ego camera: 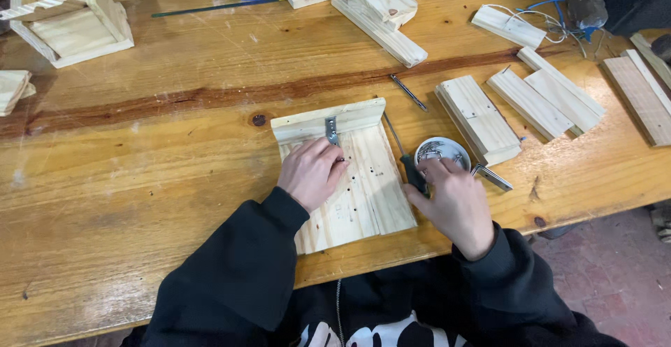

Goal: The person assembles a small wooden box by attaching metal corner brackets to wooden pieces using a screwdriver. They position the brackets, insert screws, and tighten them to secure the joints. The person handles wooden planks, metal brackets, and screws throughout the process.

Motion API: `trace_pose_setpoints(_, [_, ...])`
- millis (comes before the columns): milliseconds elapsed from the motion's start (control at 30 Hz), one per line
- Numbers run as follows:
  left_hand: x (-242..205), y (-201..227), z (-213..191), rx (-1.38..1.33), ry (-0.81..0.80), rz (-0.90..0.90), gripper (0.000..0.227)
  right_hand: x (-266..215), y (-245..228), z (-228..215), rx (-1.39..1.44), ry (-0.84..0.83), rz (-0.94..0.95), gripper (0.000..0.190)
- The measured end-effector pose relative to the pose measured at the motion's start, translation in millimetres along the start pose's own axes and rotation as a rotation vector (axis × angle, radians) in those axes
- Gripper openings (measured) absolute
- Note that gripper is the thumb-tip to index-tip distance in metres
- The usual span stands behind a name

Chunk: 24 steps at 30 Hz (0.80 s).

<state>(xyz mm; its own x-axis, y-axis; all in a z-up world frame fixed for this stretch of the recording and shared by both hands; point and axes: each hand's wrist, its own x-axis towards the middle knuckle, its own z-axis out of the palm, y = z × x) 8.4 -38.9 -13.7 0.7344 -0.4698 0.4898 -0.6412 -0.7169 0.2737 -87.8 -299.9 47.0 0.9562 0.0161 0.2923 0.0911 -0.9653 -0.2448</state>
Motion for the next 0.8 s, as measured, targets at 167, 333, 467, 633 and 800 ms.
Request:
trace_pose_setpoints(167, [1.1,1.9,0.0,0.094,0.024,0.012,0.015,1.8,-9.2,-6.0,-0.097,-0.177,0.102,0.035])
trace_pose_setpoints(333, [1.0,5.5,3.3,0.135,0.057,0.018,0.017,1.3,-17.5,-16.9,-0.086,-0.151,0.101,0.035])
trace_pose_setpoints(467, [3.6,11.1,-0.1,0.172,0.014,0.006,0.017,7.5,-30.2,-25.8,-0.015,-0.120,0.028,0.034])
trace_pose_setpoints(633, [2.0,7.8,9.1,0.181,0.016,0.021,0.020,10.6,-42.6,-16.0,0.037,-0.079,-0.028,0.033])
trace_pose_setpoints(800, [4.5,9.5,7.7,0.221,0.075,0.061,0.018,14.3,-47.8,-4.0,0.139,-0.056,-0.063,0.028])
